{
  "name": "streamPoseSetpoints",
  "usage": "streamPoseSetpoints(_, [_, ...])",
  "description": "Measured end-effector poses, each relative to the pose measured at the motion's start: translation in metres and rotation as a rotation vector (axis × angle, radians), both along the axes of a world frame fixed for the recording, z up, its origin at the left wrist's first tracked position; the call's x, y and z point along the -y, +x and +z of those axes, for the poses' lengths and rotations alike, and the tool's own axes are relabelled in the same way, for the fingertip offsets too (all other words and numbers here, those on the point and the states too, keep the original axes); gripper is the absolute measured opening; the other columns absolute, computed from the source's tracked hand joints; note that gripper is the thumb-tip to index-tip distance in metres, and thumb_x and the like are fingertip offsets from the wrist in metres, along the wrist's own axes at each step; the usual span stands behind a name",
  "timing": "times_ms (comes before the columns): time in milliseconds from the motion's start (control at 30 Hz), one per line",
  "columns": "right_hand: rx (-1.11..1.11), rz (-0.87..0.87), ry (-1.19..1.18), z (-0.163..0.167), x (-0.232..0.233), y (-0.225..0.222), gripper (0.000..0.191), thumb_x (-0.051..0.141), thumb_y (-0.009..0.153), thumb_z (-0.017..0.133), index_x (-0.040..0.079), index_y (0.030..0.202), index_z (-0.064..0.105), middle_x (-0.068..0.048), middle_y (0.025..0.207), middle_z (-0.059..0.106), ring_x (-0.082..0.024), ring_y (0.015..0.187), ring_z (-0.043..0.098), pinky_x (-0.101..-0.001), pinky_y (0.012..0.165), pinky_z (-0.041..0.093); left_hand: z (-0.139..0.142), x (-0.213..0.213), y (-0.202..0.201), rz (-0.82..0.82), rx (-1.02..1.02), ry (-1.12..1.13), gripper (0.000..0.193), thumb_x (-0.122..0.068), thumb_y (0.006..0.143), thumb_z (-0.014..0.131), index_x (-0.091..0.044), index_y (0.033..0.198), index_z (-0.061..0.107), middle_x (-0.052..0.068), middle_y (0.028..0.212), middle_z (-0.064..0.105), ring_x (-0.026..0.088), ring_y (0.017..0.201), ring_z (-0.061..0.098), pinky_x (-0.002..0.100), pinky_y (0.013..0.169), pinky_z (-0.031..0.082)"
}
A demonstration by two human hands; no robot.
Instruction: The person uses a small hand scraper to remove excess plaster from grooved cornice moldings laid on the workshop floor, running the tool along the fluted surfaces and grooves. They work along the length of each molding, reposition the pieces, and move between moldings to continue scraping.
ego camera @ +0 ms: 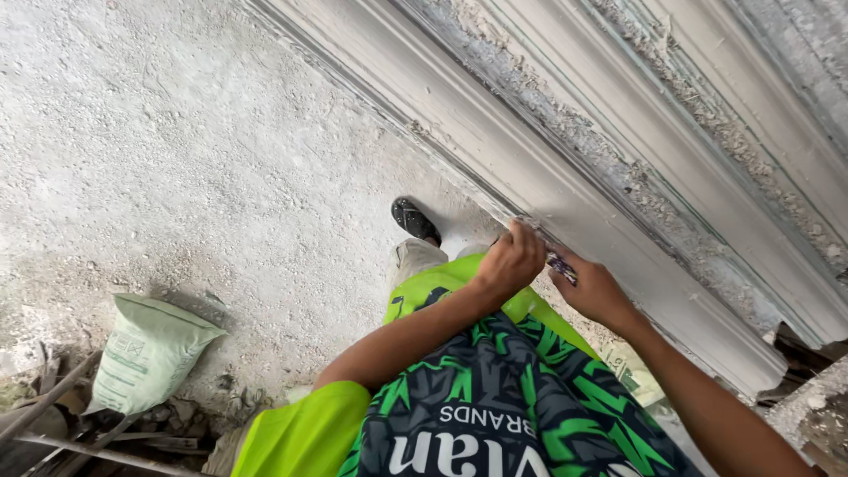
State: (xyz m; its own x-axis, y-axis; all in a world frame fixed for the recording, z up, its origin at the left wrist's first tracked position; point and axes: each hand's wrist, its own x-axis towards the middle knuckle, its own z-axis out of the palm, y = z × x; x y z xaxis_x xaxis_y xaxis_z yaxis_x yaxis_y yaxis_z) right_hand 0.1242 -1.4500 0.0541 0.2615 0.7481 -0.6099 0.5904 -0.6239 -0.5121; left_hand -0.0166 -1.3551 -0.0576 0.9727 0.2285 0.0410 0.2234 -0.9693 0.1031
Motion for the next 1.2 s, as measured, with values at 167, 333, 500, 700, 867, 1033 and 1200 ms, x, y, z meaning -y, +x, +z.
streamPoseSetpoints(167, [0.018,0.067,0.098,-0.033,-0.105,-0.029,0.042,0.032,0.094,0.065,0.013,0.131,0.065,-0.024,0.087,0.072,-0.042,0.077,0.071,-0.051,0.068,0.056,-0.012,-0.116,-0.046,0.23,0.027,-0.025,0.032,-0.011,0.092,0.059,0.005,0.119,0.066,0.03,0.122,0.067,0.022,0.064,0.07,0.033,0.043,0.058])
streamPoseSetpoints(333, [0.059,0.072,0.379,-0.069,-0.22,-0.073,0.044,0.026,0.091,0.067,0.01,0.132,0.064,-0.026,0.087,0.071,-0.045,0.081,0.069,-0.0527,0.072,0.055,-0.014,-0.238,-0.095,0.263,-0.017,0.085,0.019,-0.012,0.089,0.061,-0.007,0.106,0.068,0.015,0.113,0.07,0.028,0.109,0.067,0.038,0.074,0.058])
streamPoseSetpoints(500, [0.014,0.026,0.153,-0.028,-0.115,-0.044,0.041,0.032,0.099,0.064,0.012,0.135,0.063,-0.026,0.101,0.074,-0.042,0.093,0.073,-0.0483,0.081,0.058,-0.005,-0.124,-0.038,0.201,-0.025,0.024,0.045,-0.033,0.094,0.054,0.005,0.116,0.066,0.028,0.123,0.066,0.039,0.116,0.063,0.046,0.088,0.058])
streamPoseSetpoints(700, [0.007,-0.015,-0.139,0.005,-0.063,-0.018,0.058,0.032,0.092,0.065,0.018,0.147,0.055,-0.025,0.105,0.074,-0.039,0.096,0.074,-0.0446,0.085,0.057,0.007,-0.048,-0.01,0.082,-0.086,-0.05,0.035,-0.022,0.1,0.056,0.005,0.12,0.067,0.026,0.129,0.067,0.042,0.126,0.06,0.039,0.09,0.059])
streamPoseSetpoints(867, [-0.125,-0.016,0.279,-0.038,-0.207,-0.064,0.042,0.023,0.091,0.066,0.007,0.131,0.065,-0.021,0.105,0.075,-0.034,0.096,0.075,-0.0437,0.083,0.057,0.013,-0.215,-0.068,0.313,-0.175,-0.146,0.019,-0.014,0.098,0.06,-0.014,0.114,0.069,0.009,0.118,0.069,0.028,0.119,0.062,0.045,0.078,0.056])
streamPoseSetpoints(1033, [-0.039,-0.024,0.248,-0.057,-0.241,-0.085,0.044,0.024,0.093,0.066,0.01,0.135,0.063,-0.025,0.098,0.073,-0.043,0.089,0.071,-0.0495,0.078,0.055,0.004,-0.257,-0.09,0.334,-0.141,0.072,0.026,-0.02,0.094,0.06,-0.014,0.118,0.069,0.01,0.128,0.067,0.025,0.127,0.059,0.044,0.082,0.056])
streamPoseSetpoints(1200, [-0.045,-0.037,0.181,-0.028,-0.105,-0.045,0.055,0.024,0.093,0.065,0.006,0.144,0.055,-0.024,0.101,0.073,-0.032,0.087,0.074,-0.0434,0.076,0.057,-0.001,-0.116,-0.036,0.183,-0.08,-0.025,0.032,-0.023,0.091,0.057,-0.007,0.116,0.07,0.017,0.13,0.067,0.032,0.128,0.058,0.045,0.074,0.059])
